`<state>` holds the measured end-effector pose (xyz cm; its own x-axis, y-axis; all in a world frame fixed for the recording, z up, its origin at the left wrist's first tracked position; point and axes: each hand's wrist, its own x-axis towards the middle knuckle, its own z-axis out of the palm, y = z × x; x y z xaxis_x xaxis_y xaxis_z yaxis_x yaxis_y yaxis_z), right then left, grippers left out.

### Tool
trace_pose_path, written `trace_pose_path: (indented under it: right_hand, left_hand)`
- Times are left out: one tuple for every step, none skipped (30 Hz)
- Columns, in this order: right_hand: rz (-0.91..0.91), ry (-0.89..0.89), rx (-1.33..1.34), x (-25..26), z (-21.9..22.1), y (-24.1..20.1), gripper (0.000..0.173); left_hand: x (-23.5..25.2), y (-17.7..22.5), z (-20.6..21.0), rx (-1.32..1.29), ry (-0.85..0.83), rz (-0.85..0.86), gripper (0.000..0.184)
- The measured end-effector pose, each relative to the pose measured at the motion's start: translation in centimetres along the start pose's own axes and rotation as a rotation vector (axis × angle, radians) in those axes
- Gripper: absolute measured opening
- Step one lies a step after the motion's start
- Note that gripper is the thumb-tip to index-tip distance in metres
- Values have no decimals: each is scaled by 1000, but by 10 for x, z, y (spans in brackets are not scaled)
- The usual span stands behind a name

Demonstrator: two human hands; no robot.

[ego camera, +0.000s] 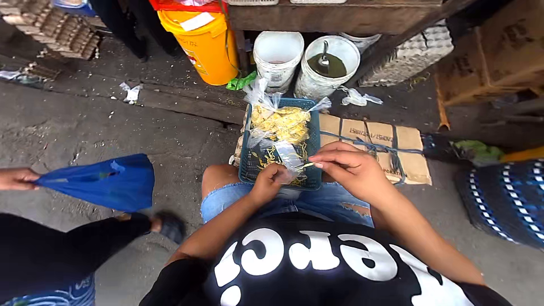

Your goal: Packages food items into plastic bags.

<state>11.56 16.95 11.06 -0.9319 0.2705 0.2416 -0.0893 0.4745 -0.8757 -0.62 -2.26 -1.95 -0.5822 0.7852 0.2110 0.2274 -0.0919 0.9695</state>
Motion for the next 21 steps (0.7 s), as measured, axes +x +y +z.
trace_pose_path:
  right_hand:
    - [-26, 5, -49, -1, 0, -2, 19]
    - [-48, 12, -84, -2, 1, -3, 19]
    - [-63, 15, -102, -3, 1, -4, 19]
    - [-75, 16, -103, -3, 2, -5, 19]
    - [-80, 9, -100, -3, 3, -6, 19]
    - [-81, -5, -101, -3, 4, -6, 20]
    - [-77, -23, -110, -3, 5, -6, 20]
    - [-71, -42, -125, -3, 7, -5, 21]
    - [-66, -63, -144, -3, 8, -3, 21]
    - [-64, -79, -159, -2, 10, -2, 22]
    - [-64, -84, -173, -2, 11, -1, 22]
    - [-62, -85, -187, -3, 11, -1, 22]
    - [-61, -80, -201, -3, 10, 0, 22]
    - [-64, -72, -212, -3, 9, 0, 22]
    - [-69, -63, -217, -4, 8, 0, 22]
    - [-73, -56, -218, -4, 7, -1, 22]
    - [-75, -53, -220, -5, 6, -1, 21]
    - [-77, -52, -224, -6, 5, -2, 21]
    - [-75, -52, -228, -7, 5, -2, 21]
    - [-71, -55, -233, -8, 5, -2, 21]
    - [-69, -56, -239, -10, 6, -1, 21]
  left_hand:
    - [0, 0, 1, -5, -1, -4, 16]
    - [0, 1, 1, -14, 0, -11, 16]
    - [0, 1, 1, -24, 2, -15, 16]
    - [0, 1, 1, -32, 4, -21, 16]
    - [0, 0, 0, -37, 7, -26, 16]
    - [0, 0, 0, -41, 6, -27, 16]
    - [0, 0, 0, -44, 3, -26, 16]
    - [0, 0, -1, -50, -7, -26, 17]
    - [0, 1, -1, -60, -30, -23, 19]
    - [0, 1, -3, -73, -69, -17, 22]
    - [0, 2, -4, -89, -105, -5, 24]
    - [0, 2, -4, -101, -122, 9, 24]
    - [0, 2, -4, -111, -120, 23, 23]
    - [0, 2, -3, -120, -104, 28, 21]
    - [0, 2, -3, -131, -79, 21, 20]
    - [0, 2, -3, -140, -57, 6, 17]
    - [0, 2, -3, -145, -44, -12, 16]
    - [1, 2, -3, -147, -39, -26, 15]
    - [0, 1, -3, -152, -37, -35, 14]
    - [0, 1, -2, -156, -37, -40, 14]
    - [0, 0, -1, -157, -36, -44, 14]
